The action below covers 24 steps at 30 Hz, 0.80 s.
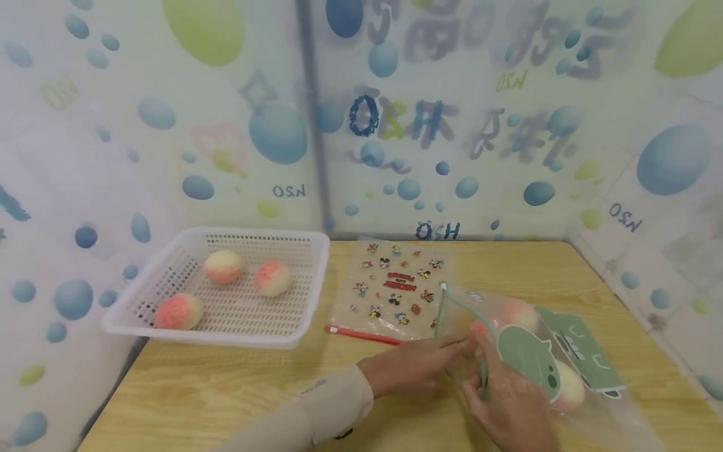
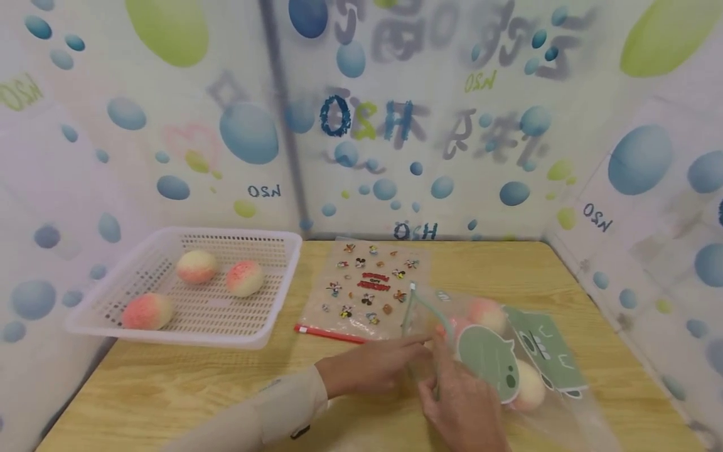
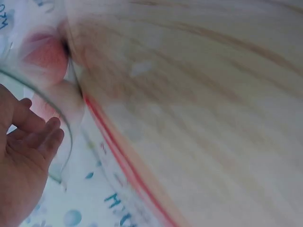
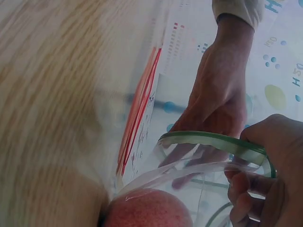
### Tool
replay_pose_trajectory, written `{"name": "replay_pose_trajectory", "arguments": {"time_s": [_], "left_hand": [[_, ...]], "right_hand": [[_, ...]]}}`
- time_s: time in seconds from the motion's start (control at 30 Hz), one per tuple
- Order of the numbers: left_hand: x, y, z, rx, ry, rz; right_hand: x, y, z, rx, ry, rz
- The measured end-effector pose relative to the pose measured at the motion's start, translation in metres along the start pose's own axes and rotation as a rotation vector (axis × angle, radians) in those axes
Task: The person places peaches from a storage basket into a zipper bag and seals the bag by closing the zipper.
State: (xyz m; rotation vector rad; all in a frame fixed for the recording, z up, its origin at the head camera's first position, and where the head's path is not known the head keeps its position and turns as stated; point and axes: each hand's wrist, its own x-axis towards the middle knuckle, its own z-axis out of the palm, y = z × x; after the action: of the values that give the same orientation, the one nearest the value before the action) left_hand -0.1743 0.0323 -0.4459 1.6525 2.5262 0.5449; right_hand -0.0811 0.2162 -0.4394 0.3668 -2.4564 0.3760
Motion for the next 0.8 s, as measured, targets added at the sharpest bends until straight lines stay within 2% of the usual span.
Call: {"name": "replay_pose_trajectory", "arguments": {"time_s": [0.1, 0.2, 0.37, 0.53, 0.8], "left_hand": [[-0.012, -0.001, -0.010, 0.089, 0.054, 0.024], [-0.022, -0.004, -0.020, 0.138, 0.094, 0.032], [-0.042, -0.006, -0.034, 0.142, 0.123, 0.083], [-0.063, -0.004, -0.042, 0.198, 0.161, 0.144], [-0.092, -0.009, -0.053, 0.334, 0.216, 0.154]], "right_hand": [[0.001, 0.001, -0.001, -0.005, -0.003, 0.016], [0.000, 0.002, -0.001, -0.015, 0.004, 0.014], [-0.002, 0.002, 0.001, -0.016, 0.005, 0.027], [-0.001, 0.002, 0.002, -0.006, -0.008, 0.030], [0.000, -0.003, 0.002, -0.006, -0.069, 0.072]]}}
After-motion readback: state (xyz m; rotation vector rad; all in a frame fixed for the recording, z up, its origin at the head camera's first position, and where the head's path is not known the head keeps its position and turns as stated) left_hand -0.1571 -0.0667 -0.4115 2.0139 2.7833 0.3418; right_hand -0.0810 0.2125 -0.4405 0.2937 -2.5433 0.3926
